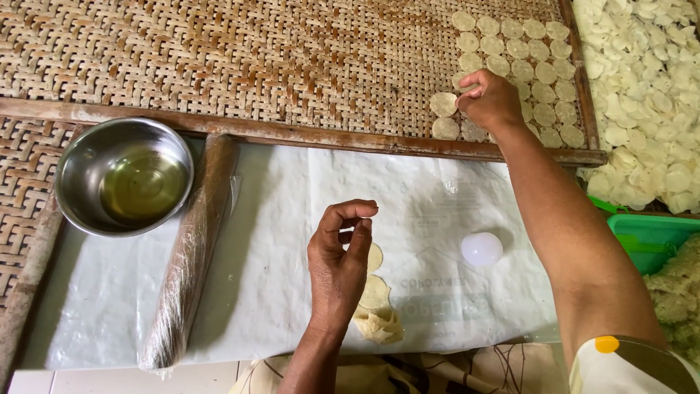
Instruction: The person rolls out dough using a rolling pin on a plastic sheet, then uses a small plastic cup to cut circular shapes. The cut dough pieces are placed onto a woven tray.
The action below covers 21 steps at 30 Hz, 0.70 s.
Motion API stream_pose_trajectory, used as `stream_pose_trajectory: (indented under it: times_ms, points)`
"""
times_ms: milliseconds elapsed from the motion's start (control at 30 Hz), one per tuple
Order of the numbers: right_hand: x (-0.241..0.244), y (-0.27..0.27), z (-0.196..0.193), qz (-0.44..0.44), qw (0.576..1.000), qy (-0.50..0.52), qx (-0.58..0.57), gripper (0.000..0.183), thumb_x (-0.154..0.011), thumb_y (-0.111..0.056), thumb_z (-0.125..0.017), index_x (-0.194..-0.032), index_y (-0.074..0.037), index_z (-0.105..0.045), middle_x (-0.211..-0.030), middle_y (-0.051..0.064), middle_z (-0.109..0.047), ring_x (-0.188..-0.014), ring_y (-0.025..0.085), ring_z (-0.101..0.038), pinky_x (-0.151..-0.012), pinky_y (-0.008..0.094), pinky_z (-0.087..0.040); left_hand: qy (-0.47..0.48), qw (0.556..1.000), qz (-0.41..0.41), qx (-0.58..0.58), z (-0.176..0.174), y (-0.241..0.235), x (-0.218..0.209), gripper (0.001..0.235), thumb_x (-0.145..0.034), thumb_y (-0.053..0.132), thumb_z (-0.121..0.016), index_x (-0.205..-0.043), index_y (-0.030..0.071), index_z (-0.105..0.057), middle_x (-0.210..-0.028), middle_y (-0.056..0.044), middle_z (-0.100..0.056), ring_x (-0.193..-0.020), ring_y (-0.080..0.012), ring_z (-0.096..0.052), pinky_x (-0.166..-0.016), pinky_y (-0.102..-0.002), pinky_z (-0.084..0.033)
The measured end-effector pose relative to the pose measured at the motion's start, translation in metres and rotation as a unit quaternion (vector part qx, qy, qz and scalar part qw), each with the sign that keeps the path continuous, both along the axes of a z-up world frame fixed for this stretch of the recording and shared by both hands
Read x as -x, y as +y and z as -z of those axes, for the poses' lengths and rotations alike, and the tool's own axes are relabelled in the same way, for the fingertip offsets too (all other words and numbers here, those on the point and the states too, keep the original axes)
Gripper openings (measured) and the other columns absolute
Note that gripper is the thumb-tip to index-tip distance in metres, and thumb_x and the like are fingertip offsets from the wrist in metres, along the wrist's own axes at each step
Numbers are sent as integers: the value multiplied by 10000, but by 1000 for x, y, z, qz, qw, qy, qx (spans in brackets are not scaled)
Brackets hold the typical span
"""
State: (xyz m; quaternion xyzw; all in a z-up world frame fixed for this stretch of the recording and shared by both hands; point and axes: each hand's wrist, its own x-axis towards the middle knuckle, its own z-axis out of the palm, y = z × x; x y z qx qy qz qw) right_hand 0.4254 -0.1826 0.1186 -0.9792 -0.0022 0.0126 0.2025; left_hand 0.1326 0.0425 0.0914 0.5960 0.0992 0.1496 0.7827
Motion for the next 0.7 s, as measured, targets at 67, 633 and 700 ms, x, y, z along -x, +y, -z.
stream_pose_trajectory:
  times_ms: [67,633,700]
  points:
    - [0,-1,0,-9,1000,-5,10,354,-902,-14,-685,-1228,-149,-660,-1035,61,-715,-868,164,-670,-771,356,-522,0,1000,-1,-2,0,0,0,155,-940,14,-602,-1028,116,-679,-1144,-22,-753,-913,-119,-665,-812,-277,-536]
    - [-8,-12,15,-80,993,-59,59,150,-945,1,-666,-1027,-125,-667,-874,19,-704,-759,148,-647,-717,352,-490,1,1000,-11,-20,0,2,1,128,-944,37,-614,-1026,112,-677,-1128,-7,-752,-896,-113,-664,-813,-278,-541]
    - [-4,-8,11,-76,992,-58,83,157,-954,0,-617,-1041,-121,-667,-1026,60,-720,-902,195,-680,-776,398,-525,2,1000,-11,-20,1,2,1,133,-941,28,-622,-1023,116,-676,-1135,1,-752,-884,-108,-660,-801,-275,-539]
